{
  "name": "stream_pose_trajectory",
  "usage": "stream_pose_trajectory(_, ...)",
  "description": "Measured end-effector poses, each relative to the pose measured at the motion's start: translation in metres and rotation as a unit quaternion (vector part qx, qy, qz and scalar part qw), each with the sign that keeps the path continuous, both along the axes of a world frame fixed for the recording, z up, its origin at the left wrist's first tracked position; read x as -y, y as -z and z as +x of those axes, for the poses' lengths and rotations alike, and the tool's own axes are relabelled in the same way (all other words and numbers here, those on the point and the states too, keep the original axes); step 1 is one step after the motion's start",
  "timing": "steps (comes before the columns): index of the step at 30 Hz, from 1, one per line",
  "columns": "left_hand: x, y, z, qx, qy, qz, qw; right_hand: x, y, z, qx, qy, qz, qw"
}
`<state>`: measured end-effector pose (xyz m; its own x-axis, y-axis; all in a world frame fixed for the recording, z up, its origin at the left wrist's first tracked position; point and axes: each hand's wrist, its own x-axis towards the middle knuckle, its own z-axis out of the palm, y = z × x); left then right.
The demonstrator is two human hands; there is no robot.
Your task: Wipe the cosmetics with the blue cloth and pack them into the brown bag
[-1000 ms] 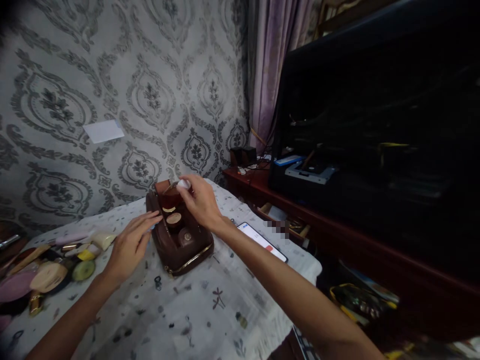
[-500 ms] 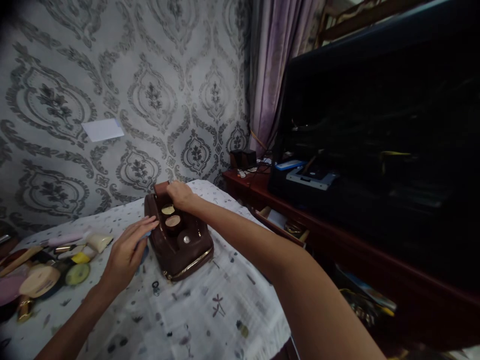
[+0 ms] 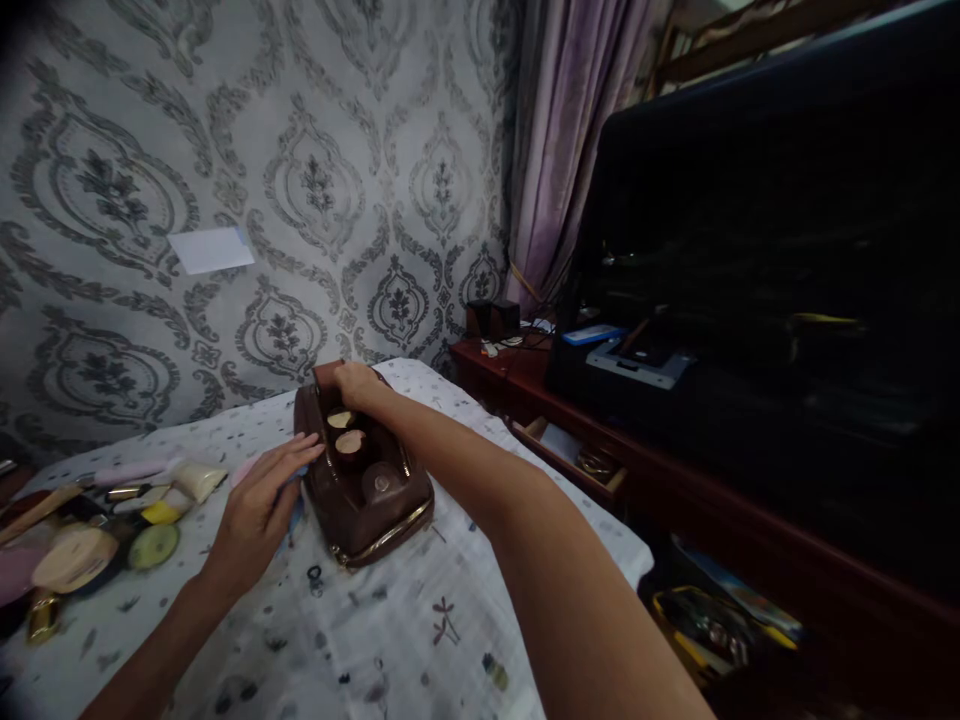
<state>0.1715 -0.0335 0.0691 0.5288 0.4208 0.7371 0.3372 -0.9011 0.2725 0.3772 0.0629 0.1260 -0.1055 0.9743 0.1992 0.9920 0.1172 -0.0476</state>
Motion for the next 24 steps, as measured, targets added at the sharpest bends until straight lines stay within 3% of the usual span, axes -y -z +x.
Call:
stream_pose_trajectory(18,0.002,0.002,-0.003,-0.014,-0.001,-0.026,1.000,-0.011,0.013,0.005,0.048,0.006,-0.049,0.998)
stream_pose_trajectory(24,0.006,-0.002,-0.005,-0.045,-0.013,-0.037,0.998,-0.006,0.006,0.005,0.050,0.013,-0.060,0.997)
